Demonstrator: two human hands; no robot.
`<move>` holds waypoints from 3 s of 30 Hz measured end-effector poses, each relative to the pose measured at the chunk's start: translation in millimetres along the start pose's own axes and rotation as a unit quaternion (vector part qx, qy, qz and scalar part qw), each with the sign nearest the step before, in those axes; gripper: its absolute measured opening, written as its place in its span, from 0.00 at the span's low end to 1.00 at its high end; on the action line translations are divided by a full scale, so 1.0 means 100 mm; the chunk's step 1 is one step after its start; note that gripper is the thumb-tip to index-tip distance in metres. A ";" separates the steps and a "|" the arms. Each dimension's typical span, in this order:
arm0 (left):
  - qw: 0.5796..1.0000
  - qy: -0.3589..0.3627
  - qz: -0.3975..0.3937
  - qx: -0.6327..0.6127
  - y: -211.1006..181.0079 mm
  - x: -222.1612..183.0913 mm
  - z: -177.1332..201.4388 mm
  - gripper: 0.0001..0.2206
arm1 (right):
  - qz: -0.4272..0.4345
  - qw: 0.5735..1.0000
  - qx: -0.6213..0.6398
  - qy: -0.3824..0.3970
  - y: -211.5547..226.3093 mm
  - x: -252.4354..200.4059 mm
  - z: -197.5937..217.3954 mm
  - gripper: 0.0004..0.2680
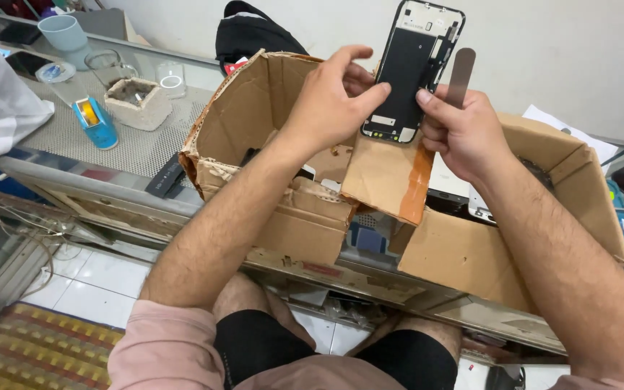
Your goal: Sorting through a box of used smartphone components and using a metal tool to separate internal layers of the screens.
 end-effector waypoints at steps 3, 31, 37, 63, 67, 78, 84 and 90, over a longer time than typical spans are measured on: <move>0.992 0.036 -0.053 -0.112 0.01 0.01 -0.09 0.11 | 0.001 1.000 -0.016 0.008 0.01 -0.04 -0.04 0.16; 0.898 0.019 0.165 -0.407 0.03 0.28 -0.31 0.26 | 0.047 0.986 0.082 -0.134 0.29 -0.12 0.27 0.03; 0.934 -0.054 0.046 -0.351 -0.04 0.43 -0.38 0.13 | 0.048 0.953 -0.126 -0.271 0.57 -0.43 0.25 0.07; 0.955 0.110 -0.137 -0.240 0.14 0.42 -0.87 0.08 | 0.206 0.951 -0.226 -0.054 0.26 -0.60 0.18 0.03; 0.962 0.106 -0.131 -0.216 0.07 0.38 -0.84 0.08 | 0.196 0.957 -0.213 -0.037 0.26 -0.64 0.03 0.03; 0.958 0.130 -0.160 -0.198 -0.12 0.30 -0.80 0.09 | 0.207 0.936 -0.268 -0.094 0.21 -0.64 0.09 0.04; 0.960 0.126 -0.181 -0.174 -0.13 0.31 -0.76 0.07 | 0.190 0.938 -0.272 -0.096 0.21 -0.63 0.11 0.04; 0.961 0.123 -0.182 -0.168 -0.16 0.30 -0.81 0.10 | 0.184 0.941 -0.267 -0.098 0.19 -0.64 0.08 0.03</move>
Point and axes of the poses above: each hand's wrist, its own x-axis towards the middle knuckle, its own z-axis out of the back of the hand, y = z × x, the point moved 7 cm from there along x, towards the middle knuckle, and after that the axes turned 14 degrees about -z, right-handed, at the moved point
